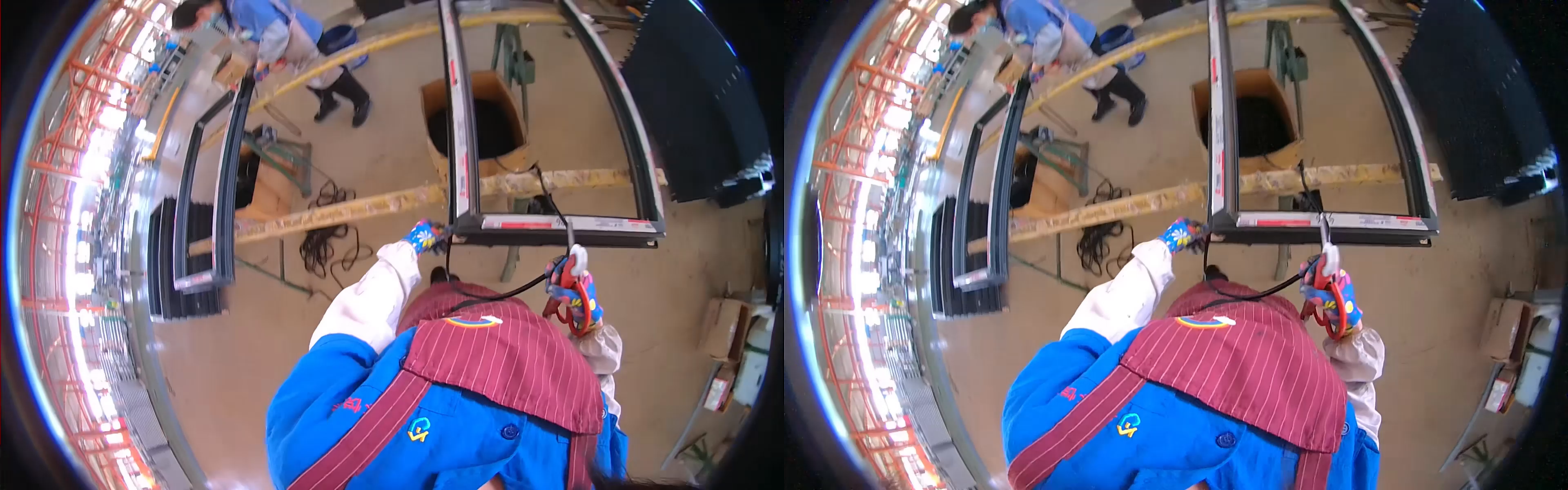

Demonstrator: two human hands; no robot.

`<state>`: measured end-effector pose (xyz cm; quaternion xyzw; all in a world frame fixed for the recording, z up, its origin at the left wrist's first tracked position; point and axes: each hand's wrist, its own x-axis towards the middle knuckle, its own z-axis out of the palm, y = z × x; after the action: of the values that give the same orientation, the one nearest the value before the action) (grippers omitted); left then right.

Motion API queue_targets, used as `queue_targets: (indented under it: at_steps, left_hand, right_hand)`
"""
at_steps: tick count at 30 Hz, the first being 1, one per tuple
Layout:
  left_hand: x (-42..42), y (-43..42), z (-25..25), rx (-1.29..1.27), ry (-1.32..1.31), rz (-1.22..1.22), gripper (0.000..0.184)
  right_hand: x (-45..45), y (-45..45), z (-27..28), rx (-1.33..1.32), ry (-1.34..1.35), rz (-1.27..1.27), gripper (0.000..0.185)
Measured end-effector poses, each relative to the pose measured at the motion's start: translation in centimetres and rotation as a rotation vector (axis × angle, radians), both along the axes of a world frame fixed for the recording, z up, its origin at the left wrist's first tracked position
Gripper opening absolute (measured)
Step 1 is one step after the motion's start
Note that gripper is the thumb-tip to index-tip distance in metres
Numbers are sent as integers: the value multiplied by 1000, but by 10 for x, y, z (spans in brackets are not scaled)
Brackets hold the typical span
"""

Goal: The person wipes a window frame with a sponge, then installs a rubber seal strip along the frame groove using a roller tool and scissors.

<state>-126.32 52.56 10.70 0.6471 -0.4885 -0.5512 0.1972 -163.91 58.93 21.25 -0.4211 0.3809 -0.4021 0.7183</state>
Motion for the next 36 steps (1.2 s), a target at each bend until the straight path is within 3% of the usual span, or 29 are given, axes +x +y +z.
queue_targets:
  at_steps: [1,2,3,5,6,8,9,10,11,12,13,15,19,21,24,28,31,34,35,36]
  left_hand:
    - [11,-15,2,7,-49,-130,24]
    - [9,-32,35,-225,-446,-249,19]
    - [28,-60,2,-214,-331,-93,17]
    - [36,-106,32,-628,-301,-53,28]
    - [34,-128,50,-647,-290,-76,28]
    - [27,-174,94,-1037,-287,-405,42]
    - [29,-207,91,-1104,-289,-620,52]
    - [30,-233,88,-1181,-331,-792,55]
    - [30,-255,86,-1259,-376,-965,58]
    - [30,-274,83,-1198,-396,-1123,57]
    - [28,-288,84,-1130,-415,-1278,57]
    - [22,-311,83,-1126,-269,-1400,39]
    - [17,-329,64,-1193,-220,-1457,37]
    - [13,-330,56,-1230,-162,-1411,37]
    - [14,-310,59,-1232,-78,-1349,36]
    - [13,-240,57,-1173,-178,-1249,40]
    - [-1,-191,60,-1123,-261,-1243,40]
    - [-19,-165,63,-1109,-311,-1325,42]
    - [-32,-158,77,-827,-489,-1467,53]
    - [-45,-146,87,-991,-180,-1381,58]
  right_hand:
    - [3,-4,-1,-36,19,-14,29]
    - [12,-5,1,39,56,-95,28]
    - [17,-9,-9,-27,128,-134,29]
    - [43,-21,-14,-134,304,-208,30]
    - [66,-27,-11,-175,269,-296,27]
    - [116,-44,0,271,65,-398,20]
    - [138,-55,0,483,-64,-431,20]
    - [163,-60,-30,36,490,-409,24]
    - [193,-72,-26,-422,1035,-353,28]
    - [208,-76,-16,-562,1374,-212,36]
    - [227,-82,-19,-702,1477,-302,42]
    - [250,-93,-21,-540,1575,-201,44]
    - [269,-94,-33,-442,1714,-330,25]
    - [270,-90,-29,-440,1706,-389,18]
    - [260,-76,-18,-505,1661,-257,19]
    - [227,-27,-13,-481,1642,-199,22]
    - [202,10,-17,-539,1650,-341,32]
    - [188,41,-14,-466,1656,-440,31]
    - [190,48,-2,-445,1668,-473,31]
    - [194,57,12,-411,1671,-492,29]
